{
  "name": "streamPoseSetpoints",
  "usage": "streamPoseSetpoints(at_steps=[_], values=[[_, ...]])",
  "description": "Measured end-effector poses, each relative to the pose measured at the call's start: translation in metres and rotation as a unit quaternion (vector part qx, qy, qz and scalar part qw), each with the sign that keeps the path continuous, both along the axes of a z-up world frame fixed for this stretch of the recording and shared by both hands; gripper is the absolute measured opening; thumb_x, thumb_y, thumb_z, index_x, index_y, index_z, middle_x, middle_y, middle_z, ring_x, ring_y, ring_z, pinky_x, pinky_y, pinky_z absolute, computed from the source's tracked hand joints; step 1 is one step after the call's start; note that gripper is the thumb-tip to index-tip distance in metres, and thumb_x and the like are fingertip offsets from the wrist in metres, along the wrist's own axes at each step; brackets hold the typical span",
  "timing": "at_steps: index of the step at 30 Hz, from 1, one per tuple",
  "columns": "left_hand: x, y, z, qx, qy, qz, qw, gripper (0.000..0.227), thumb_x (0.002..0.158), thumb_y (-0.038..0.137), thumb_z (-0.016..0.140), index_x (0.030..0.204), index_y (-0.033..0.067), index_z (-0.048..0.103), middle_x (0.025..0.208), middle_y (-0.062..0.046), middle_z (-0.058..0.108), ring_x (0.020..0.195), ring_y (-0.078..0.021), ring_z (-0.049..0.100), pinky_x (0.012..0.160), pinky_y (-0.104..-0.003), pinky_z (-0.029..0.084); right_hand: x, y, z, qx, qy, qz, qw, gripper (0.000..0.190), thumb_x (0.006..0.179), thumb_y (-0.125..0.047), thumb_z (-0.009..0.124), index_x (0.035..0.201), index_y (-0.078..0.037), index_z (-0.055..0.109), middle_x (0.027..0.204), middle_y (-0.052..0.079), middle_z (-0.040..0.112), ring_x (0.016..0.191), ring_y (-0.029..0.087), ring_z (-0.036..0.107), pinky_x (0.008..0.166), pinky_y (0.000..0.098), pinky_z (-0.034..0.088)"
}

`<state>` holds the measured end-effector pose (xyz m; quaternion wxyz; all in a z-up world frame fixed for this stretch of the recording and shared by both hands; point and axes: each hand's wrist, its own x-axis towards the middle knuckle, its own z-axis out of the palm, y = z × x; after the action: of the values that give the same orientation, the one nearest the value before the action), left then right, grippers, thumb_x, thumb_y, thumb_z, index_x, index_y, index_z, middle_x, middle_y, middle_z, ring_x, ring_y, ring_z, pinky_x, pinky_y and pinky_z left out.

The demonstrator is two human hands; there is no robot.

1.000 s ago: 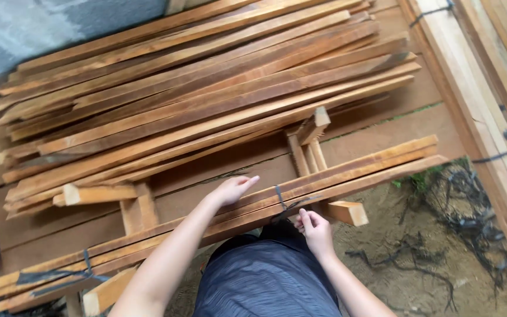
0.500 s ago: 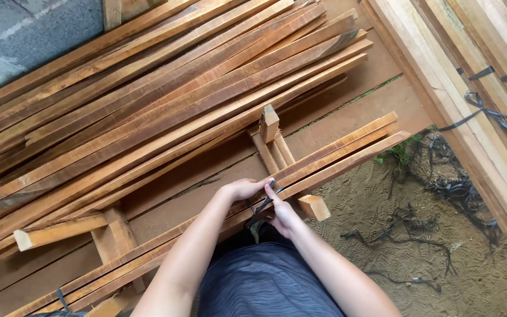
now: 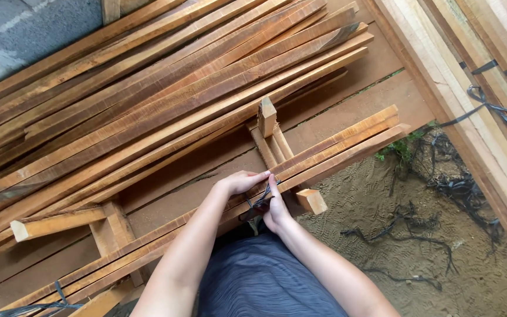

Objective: The recorder is organizing thin wooden strips and bundling them together using plastic ties on a workbench.

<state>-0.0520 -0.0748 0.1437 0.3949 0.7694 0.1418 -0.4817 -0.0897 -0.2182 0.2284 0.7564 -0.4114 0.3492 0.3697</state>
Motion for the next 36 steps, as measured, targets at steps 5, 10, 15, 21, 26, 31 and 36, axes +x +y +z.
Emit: streamPoseSetpoints(at_steps=[5, 10, 15, 21, 26, 31, 36], values=[[-0.011, -0.012, 0.024, -0.026, -0.001, -0.033, 0.999, 0.084, 0.086, 0.087, 0.031, 0.141, 0.0307, 0.062, 0.15, -0.013, 0.056, 0.146, -0.0337, 0.043, 0.123, -0.046, 0.033, 0.0, -0.011, 0.01, -0.032, 0.038, 0.037, 0.998, 0.12, 0.083, -0.083, 0.057, 0.163, -0.003, 0.017, 0.16, 0.03, 0.03, 0.147, 0.045, 0.034, 0.121, 0.0594, 0.025], [-0.017, -0.013, 0.043, -0.034, -0.021, -0.04, 0.998, 0.084, 0.092, 0.082, 0.026, 0.146, 0.0258, 0.057, 0.15, -0.018, 0.055, 0.146, -0.0362, 0.043, 0.122, -0.049, 0.034, -0.005, -0.021, -0.003, -0.035, 0.022, 0.068, 0.997, 0.119, 0.083, -0.088, 0.05, 0.164, -0.008, 0.014, 0.162, 0.03, 0.028, 0.148, 0.045, 0.033, 0.121, 0.0609, 0.025], [-0.035, -0.01, 0.067, 0.044, -0.126, -0.036, 0.99, 0.065, 0.094, 0.068, 0.044, 0.142, 0.0274, 0.06, 0.136, -0.011, 0.067, 0.132, -0.0327, 0.058, 0.11, -0.049, 0.046, -0.017, -0.077, -0.075, -0.21, -0.096, 0.404, 0.885, 0.081, 0.083, -0.081, 0.065, 0.11, -0.006, 0.081, 0.107, 0.014, 0.08, 0.106, 0.028, 0.076, 0.087, 0.0365, 0.059], [-0.101, 0.026, 0.083, 0.122, -0.309, -0.041, 0.942, 0.105, 0.074, 0.059, 0.08, 0.155, 0.008, 0.038, 0.145, -0.019, 0.057, 0.137, -0.0356, 0.052, 0.112, -0.053, 0.042, -0.004, -0.059, -0.003, -0.314, -0.655, 0.452, 0.518, 0.04, 0.084, -0.048, 0.079, 0.113, -0.022, 0.073, 0.105, 0.003, 0.074, 0.11, 0.024, 0.067, 0.091, 0.0396, 0.053], [-0.17, 0.082, 0.076, 0.236, -0.252, -0.076, 0.936, 0.141, 0.059, 0.067, 0.091, 0.161, 0.0024, 0.018, 0.152, -0.022, 0.047, 0.142, -0.0366, 0.045, 0.115, -0.056, 0.038, 0.016, 0.015, 0.043, -0.33, -0.549, 0.698, 0.32, 0.107, 0.068, -0.07, 0.078, 0.151, -0.011, 0.044, 0.153, 0.008, 0.05, 0.148, 0.032, 0.033, 0.123, 0.0632, 0.013], [-0.24, 0.136, 0.006, 0.389, -0.195, -0.125, 0.891, 0.133, 0.055, 0.051, 0.092, 0.161, 0.0132, 0.022, 0.155, -0.005, 0.045, 0.139, -0.0283, 0.049, 0.11, -0.051, 0.047, 0.005, 0.067, -0.006, -0.285, -0.518, 0.768, 0.246, 0.117, 0.056, -0.07, 0.084, 0.148, -0.011, 0.041, 0.144, 0.009, 0.058, 0.14, 0.03, 0.048, 0.121, 0.065, 0.021], [-0.253, 0.141, -0.018, 0.413, -0.272, -0.091, 0.864, 0.078, 0.053, 0.041, 0.072, 0.128, 0.0246, 0.058, 0.102, 0.004, 0.065, 0.095, -0.0254, 0.07, 0.082, -0.043, 0.054, 0.005, 0.07, -0.057, -0.266, -0.583, 0.736, 0.218, 0.078, 0.056, -0.064, 0.081, 0.112, -0.017, 0.057, 0.107, 0.003, 0.072, 0.103, 0.031, 0.072, 0.09, 0.0524, 0.057]])
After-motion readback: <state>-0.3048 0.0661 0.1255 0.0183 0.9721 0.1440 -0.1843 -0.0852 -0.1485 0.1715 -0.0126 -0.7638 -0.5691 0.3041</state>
